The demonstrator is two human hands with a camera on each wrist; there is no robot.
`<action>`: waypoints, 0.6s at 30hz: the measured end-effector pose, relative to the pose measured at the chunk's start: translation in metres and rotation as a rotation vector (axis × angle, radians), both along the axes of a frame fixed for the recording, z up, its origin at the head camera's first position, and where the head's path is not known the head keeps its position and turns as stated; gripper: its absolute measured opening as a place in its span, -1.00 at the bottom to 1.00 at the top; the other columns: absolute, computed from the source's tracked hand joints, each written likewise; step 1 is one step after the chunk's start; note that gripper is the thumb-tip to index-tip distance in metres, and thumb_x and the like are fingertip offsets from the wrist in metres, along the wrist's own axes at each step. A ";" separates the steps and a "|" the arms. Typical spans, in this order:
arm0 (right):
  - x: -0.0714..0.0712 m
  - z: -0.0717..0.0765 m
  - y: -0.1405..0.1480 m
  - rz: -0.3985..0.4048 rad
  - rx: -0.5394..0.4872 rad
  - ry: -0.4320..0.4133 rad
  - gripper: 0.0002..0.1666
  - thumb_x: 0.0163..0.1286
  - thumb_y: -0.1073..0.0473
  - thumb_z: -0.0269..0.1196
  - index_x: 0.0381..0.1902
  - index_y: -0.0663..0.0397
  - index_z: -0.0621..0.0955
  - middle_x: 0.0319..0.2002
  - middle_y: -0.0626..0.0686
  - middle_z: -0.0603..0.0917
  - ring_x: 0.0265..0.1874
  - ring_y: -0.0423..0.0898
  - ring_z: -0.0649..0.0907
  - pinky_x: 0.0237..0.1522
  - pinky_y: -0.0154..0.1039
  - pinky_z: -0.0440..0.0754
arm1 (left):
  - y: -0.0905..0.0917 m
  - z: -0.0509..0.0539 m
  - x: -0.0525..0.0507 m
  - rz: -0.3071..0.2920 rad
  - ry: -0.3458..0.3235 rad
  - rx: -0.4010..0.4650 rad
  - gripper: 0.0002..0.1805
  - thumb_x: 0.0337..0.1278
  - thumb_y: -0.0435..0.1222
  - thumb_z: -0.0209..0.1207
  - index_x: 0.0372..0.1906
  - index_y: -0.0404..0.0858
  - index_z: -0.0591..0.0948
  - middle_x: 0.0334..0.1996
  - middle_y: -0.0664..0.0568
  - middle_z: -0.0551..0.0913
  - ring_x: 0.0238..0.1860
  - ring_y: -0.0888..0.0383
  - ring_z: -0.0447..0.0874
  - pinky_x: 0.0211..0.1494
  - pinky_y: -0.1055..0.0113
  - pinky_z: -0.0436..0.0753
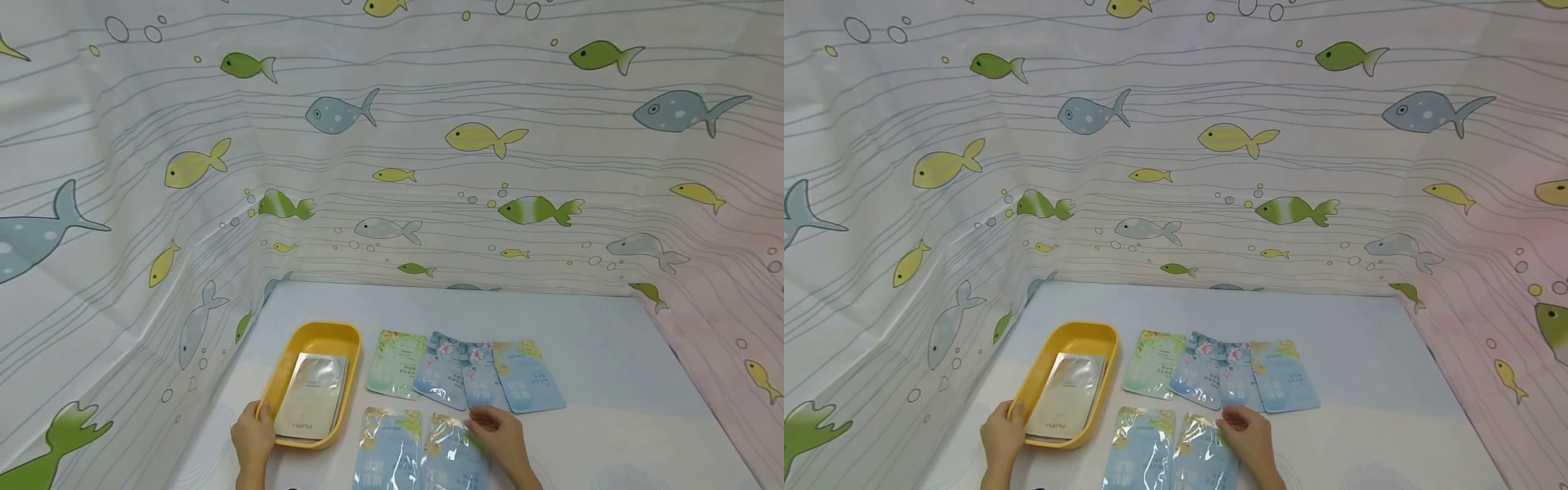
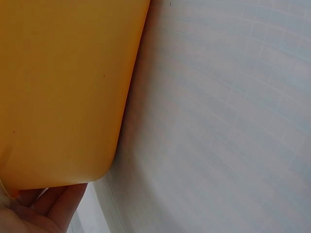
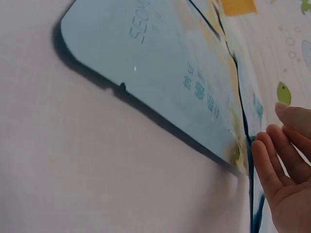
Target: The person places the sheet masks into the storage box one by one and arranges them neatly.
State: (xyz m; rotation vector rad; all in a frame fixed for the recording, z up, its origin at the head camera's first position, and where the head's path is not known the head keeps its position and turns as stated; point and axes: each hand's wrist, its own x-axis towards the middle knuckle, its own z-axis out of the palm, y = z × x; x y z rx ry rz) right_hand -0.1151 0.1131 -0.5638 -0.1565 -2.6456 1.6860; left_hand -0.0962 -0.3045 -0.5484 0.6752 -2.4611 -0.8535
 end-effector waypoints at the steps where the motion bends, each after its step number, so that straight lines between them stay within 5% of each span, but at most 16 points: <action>1: 0.000 -0.002 0.002 -0.002 0.014 -0.002 -0.74 0.05 0.31 0.40 -0.27 0.31 0.66 -0.33 0.12 0.72 -0.36 -0.09 0.70 -0.31 -0.39 0.62 | 0.000 0.001 0.000 0.000 0.002 -0.001 -0.74 0.22 -0.41 0.02 -0.19 -0.61 0.53 -0.31 -0.50 0.60 -0.32 -0.46 0.54 -0.23 -0.20 0.44; 18: 0.008 -0.006 0.024 -0.048 0.048 -0.051 -0.74 0.05 0.31 0.39 -0.27 0.32 0.66 -0.33 0.14 0.72 -0.37 -0.08 0.71 -0.31 -0.36 0.63 | 0.001 0.003 0.001 -0.006 0.002 -0.005 -0.74 0.24 -0.41 0.03 -0.20 -0.62 0.53 -0.35 -0.49 0.60 -0.37 -0.44 0.56 -0.28 -0.18 0.47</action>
